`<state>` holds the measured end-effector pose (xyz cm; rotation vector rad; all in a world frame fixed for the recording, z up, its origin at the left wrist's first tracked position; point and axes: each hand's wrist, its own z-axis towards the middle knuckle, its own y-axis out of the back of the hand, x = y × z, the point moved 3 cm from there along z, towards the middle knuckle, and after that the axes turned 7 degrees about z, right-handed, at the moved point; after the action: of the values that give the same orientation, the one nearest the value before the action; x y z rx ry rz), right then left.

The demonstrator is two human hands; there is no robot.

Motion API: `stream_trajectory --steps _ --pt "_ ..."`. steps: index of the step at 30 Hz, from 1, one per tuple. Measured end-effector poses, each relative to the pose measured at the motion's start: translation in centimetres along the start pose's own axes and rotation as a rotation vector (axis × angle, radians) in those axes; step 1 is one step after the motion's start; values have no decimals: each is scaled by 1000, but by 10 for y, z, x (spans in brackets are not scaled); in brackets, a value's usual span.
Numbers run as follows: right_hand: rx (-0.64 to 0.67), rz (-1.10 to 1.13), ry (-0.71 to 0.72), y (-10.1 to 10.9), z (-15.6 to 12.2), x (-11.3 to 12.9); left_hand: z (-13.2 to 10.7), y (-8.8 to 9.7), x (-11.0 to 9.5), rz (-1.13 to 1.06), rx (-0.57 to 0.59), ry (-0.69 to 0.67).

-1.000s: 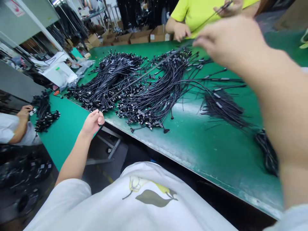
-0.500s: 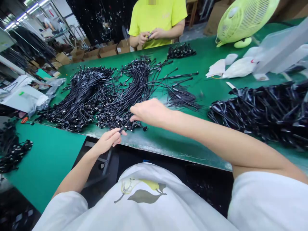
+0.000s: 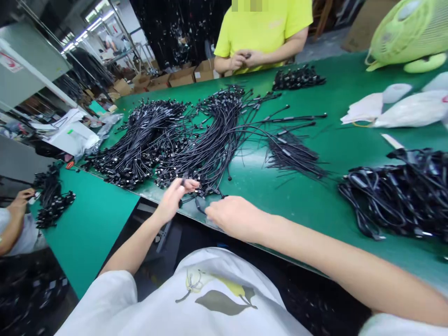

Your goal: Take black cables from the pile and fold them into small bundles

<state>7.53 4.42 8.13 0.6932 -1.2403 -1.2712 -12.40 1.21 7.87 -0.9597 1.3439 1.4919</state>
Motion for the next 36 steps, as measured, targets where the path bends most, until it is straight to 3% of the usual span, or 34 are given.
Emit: stream_trajectory --steps 3,5,7,9,11,14,17,19,22,25,30,34,36 --pt "-160 163 -49 17 9 -2 -10 -29 2 182 233 -10" --pt "-375 366 -160 23 10 -16 -13 -35 2 78 299 40" --pt "-544 620 -256 17 9 -29 -13 -37 1 -181 293 88" --pt "-567 875 -351 -1 10 -34 -11 -40 1 -419 295 128" --pt "-557 1075 -465 -21 9 -34 -11 -47 2 -504 313 142" --pt "-653 1333 -590 -37 6 -29 -12 -56 12 -468 249 154" --pt "-772 1548 -584 -35 6 -22 -14 -61 25 -344 77 139" --pt "-869 1649 -565 -31 9 -18 -15 -64 30 -211 45 110" --pt "-904 1718 -545 -31 17 -13 -13 -68 34 -56 89 102" --pt "-961 1674 -582 -38 20 -11 -13 -69 35 45 207 121" --pt "-1063 1632 -617 -49 17 -9 -16 -77 42 92 344 170" --pt "-1124 1410 -495 -40 13 -6 -24 -93 48 -140 251 183" --pt "-1058 1458 -451 -36 13 -8 -34 -103 46 -398 318 290"
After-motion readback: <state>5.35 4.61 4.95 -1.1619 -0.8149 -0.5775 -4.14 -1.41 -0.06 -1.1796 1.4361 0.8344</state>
